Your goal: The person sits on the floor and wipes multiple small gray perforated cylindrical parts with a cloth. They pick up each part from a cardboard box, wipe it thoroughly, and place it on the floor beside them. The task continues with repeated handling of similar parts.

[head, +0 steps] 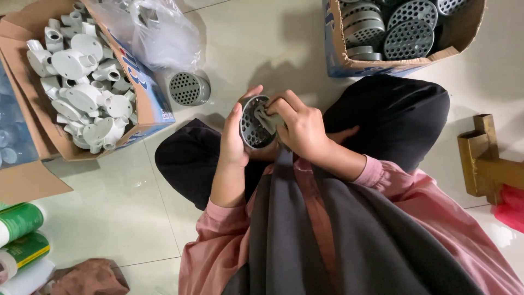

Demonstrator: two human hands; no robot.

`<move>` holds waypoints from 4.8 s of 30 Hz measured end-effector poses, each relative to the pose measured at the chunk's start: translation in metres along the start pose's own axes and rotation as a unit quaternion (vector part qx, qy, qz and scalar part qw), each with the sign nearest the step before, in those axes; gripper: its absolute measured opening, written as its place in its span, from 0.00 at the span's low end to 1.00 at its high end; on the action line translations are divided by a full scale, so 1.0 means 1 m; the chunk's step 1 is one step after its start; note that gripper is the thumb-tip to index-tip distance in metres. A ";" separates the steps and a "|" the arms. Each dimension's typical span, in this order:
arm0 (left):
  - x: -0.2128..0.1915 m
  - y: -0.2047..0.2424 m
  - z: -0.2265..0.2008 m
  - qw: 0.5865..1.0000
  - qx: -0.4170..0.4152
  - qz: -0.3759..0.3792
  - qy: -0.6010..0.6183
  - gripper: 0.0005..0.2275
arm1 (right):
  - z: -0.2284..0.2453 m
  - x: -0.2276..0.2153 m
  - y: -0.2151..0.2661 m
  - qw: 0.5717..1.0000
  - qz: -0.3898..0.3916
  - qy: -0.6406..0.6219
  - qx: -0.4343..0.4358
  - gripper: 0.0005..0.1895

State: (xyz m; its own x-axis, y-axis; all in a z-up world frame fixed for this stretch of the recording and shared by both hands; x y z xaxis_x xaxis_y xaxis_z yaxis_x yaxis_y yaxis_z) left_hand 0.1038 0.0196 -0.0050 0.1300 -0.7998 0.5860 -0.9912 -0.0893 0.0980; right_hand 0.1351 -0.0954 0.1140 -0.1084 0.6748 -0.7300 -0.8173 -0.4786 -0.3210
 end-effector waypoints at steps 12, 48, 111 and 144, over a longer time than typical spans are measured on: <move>0.039 0.007 -0.053 0.963 0.248 -0.019 -0.104 0.40 | -0.018 0.033 0.022 0.792 0.114 -0.550 0.239 0.13; 0.023 0.007 0.002 0.976 0.107 -0.092 0.168 0.20 | 0.038 -0.018 -0.016 0.948 -0.088 -0.219 -0.215 0.17; -0.301 -0.075 -0.009 0.599 -0.110 -0.262 -0.749 0.61 | -0.141 0.248 0.111 0.576 0.197 -0.395 0.688 0.19; 0.139 -0.130 0.116 0.677 0.260 0.185 -0.663 0.35 | -0.418 -0.013 0.124 0.428 -0.282 -0.713 0.479 0.11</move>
State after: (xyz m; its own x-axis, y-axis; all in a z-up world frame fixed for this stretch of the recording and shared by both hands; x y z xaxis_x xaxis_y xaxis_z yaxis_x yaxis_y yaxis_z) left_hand 0.2474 -0.1493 -0.0297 0.0746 -0.6240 -0.7779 -0.8692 0.3416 -0.3574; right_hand 0.2720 -0.3988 -0.1687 0.5819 0.5146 0.6297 -0.7240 -0.0249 0.6894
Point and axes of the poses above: each hand's wrist, its own y-axis away from the middle knuckle, its own x-axis out of the palm, z = x × y, the point moved 10 cm from there along -y, towards the middle knuckle, and after that the axes turned 4 degrees about x, right-handed, at the moved point
